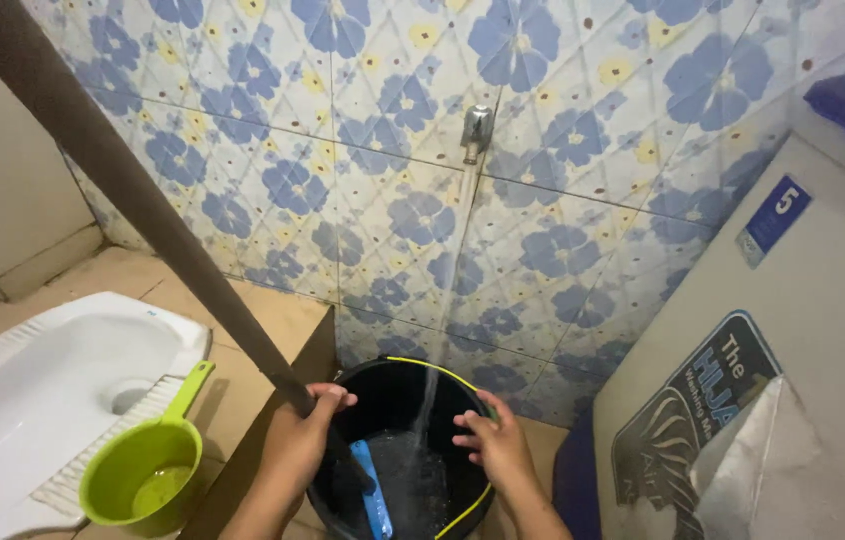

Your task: The recorder fills a bucket with water, wrings out a mop, and prepares to mop the bathroom floor.

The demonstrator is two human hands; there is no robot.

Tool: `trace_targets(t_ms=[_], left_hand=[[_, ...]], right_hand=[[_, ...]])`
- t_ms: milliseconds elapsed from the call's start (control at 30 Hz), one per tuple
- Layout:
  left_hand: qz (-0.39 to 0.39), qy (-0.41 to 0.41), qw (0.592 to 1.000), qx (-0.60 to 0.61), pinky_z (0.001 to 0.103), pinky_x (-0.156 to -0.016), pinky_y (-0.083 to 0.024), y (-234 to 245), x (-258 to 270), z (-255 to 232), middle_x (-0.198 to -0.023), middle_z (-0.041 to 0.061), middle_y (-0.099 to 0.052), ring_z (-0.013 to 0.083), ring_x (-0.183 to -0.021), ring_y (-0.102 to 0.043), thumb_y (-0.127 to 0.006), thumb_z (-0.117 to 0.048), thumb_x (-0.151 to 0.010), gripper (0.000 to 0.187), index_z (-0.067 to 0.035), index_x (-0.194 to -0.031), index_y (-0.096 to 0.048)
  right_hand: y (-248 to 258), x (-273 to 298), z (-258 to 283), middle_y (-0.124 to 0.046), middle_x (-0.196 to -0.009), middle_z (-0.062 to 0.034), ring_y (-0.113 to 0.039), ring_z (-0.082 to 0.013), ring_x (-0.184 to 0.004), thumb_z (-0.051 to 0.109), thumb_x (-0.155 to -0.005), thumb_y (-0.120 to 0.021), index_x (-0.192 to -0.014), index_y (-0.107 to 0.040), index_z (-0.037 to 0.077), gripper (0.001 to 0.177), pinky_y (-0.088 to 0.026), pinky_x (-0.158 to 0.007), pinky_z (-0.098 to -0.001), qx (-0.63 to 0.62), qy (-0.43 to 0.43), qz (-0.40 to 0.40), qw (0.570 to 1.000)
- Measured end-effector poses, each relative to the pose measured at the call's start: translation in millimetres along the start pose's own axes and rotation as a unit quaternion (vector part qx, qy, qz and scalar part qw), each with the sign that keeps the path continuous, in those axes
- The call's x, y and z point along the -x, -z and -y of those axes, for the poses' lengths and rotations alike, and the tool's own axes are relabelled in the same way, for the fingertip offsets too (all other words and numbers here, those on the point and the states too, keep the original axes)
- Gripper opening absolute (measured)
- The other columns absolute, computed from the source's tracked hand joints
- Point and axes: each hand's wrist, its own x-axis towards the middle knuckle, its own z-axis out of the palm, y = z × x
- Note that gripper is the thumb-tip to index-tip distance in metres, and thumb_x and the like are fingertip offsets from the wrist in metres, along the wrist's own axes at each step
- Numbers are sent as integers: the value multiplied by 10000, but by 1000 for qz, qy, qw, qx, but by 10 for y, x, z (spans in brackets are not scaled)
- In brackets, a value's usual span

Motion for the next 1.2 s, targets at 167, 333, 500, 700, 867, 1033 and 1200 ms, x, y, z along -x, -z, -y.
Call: trace_targets(t_ms=[167,333,500,700,867,1033,1200], left_hand=[[-13,43,999,4,329,-957,-522,-17,109,-194,-995,125,-833,219,-1023,-758,-613,-273,-938,297,-17,-1014,-743],[-3,61,998,-7,328,-963,-521,-8,61,-87,-1002,116,-835,202,-1031,-758,-603,-264,-938,296,-16,-1000,-752],[-7,-3,1000,28,345,-936,-550,0,-47,156,-966,146,-820,239,-982,-767,-613,-270,-946,302,2,-971,-741],[-16,55,998,-5,323,-925,-524,115,5,136,-944,97,-834,187,-968,-764,-589,-235,-941,253,-33,-958,-741],[-18,-11,994,-111,325,-888,-552,136,-576,1339,-865,82,-796,174,-873,-774,-574,-274,-959,335,-35,-819,-763],[3,-2,1000,-21,348,-853,-580,145,-659,1901,-769,105,-827,195,-810,-788,-602,-217,-916,193,-65,-847,-700],[21,9,998,-64,369,-784,-643,108,-768,2376,-705,103,-805,232,-718,-780,-623,-179,-892,238,-17,-749,-723]], right_hand=[[-57,196,62,-803,-1041,-88,-741,-173,-778,276,-934,-644,-1440,-515,173,532,-509,-628,-291,37,-9,-3,999],[7,27,-118,-803,-1033,-88,-731,-167,-770,268,-941,-641,-1405,-563,133,490,-504,-628,-293,35,-8,9,999],[255,-685,-75,-781,-964,-80,-692,-179,-731,271,-929,-664,-1207,-663,86,334,-494,-571,-326,-29,50,-7,998],[-87,-1067,2348,-731,-1150,-78,-701,-218,-1067,379,-980,-648,-1288,-639,84,427,-535,-948,-362,255,340,-106,899],[-316,-1642,3406,-648,-1328,-139,-631,-257,-1212,344,-975,-671,-1397,-569,71,513,-490,-1013,-385,286,475,-73,829],[-588,-1620,3864,-612,-1410,-106,-600,-197,-1248,317,-983,-634,-1472,-523,106,544,-485,-1004,-351,217,400,19,890],[-623,-1771,3957,-735,-1193,-50,-670,-145,-1020,200,-954,-655,-1357,-658,107,413,-531,-854,-320,197,360,33,911]])
